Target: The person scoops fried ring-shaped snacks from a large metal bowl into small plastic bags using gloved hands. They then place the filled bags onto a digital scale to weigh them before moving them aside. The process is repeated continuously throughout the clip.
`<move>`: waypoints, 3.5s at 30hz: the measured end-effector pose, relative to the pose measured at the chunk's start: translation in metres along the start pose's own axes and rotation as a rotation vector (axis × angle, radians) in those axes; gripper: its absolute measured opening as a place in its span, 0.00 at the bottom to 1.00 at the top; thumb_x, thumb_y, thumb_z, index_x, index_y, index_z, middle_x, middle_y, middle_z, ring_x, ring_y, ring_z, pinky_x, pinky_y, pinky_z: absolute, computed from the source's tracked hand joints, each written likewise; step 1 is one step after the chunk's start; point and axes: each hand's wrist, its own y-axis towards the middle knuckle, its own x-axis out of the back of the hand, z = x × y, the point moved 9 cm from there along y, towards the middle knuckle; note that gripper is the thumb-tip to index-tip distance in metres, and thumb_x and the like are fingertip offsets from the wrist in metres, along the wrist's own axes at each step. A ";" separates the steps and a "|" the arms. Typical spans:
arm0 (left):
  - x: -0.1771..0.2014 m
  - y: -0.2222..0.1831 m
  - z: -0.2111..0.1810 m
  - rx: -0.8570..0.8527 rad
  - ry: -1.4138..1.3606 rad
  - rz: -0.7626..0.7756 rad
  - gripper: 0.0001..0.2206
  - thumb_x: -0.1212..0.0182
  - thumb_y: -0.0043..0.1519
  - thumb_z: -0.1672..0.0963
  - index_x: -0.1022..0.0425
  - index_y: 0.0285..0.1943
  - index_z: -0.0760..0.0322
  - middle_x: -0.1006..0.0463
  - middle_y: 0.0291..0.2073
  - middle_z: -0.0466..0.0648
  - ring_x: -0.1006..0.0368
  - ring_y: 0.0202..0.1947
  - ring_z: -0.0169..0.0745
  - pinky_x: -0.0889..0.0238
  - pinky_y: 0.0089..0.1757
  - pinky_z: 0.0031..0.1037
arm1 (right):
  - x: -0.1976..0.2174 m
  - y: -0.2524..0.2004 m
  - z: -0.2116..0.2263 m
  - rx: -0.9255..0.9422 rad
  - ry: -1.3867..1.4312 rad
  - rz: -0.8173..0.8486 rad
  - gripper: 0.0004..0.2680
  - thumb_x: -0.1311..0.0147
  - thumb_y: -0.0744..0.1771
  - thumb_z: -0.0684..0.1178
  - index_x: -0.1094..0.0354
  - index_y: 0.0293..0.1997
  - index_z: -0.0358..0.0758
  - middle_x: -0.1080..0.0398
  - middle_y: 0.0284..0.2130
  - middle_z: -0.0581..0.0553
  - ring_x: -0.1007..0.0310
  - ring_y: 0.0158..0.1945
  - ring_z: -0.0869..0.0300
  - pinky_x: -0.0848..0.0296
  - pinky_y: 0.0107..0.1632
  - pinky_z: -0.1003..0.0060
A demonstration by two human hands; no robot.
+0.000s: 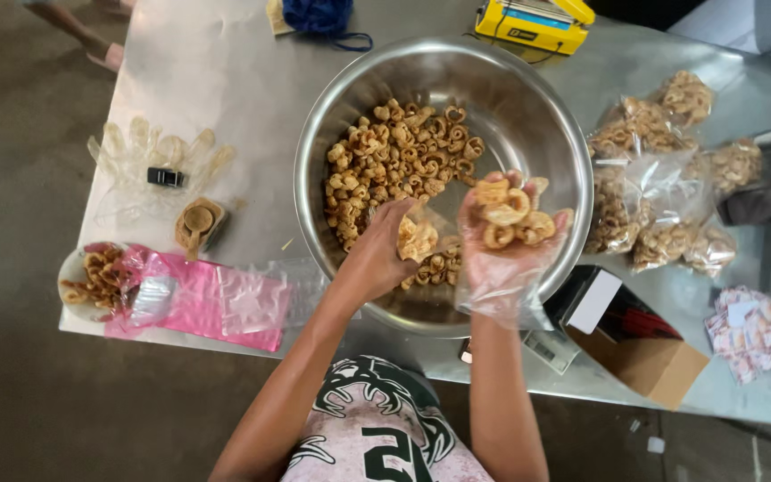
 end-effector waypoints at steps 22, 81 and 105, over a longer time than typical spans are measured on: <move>-0.134 -0.006 -0.216 -0.708 0.121 0.573 0.34 0.36 0.52 0.60 0.39 0.71 0.69 0.34 0.68 0.60 0.37 0.68 0.56 0.45 0.65 0.37 | 0.072 -0.199 0.217 0.404 0.077 -0.038 0.17 0.45 0.67 0.61 0.28 0.54 0.41 0.28 0.56 0.43 0.30 0.61 0.49 0.29 0.62 0.45; -0.160 -0.120 0.191 0.222 -0.006 0.223 0.13 0.37 0.61 0.58 0.22 0.53 0.67 0.19 0.34 0.47 0.32 0.24 0.32 0.35 0.31 0.27 | 0.174 -0.051 0.044 -0.211 -0.932 -0.161 0.26 0.55 0.68 0.67 0.49 0.73 0.48 0.40 0.67 0.41 0.29 0.58 0.50 0.25 0.55 0.41; -0.326 -0.049 0.082 -0.154 -0.007 0.530 0.14 0.39 0.60 0.57 0.23 0.54 0.65 0.20 0.44 0.53 0.23 0.42 0.42 0.30 0.43 0.31 | 0.168 -0.216 0.396 0.262 -2.095 -0.494 0.08 0.46 0.68 0.46 0.28 0.31 0.33 0.36 0.21 0.52 0.39 0.26 0.66 0.38 0.28 0.68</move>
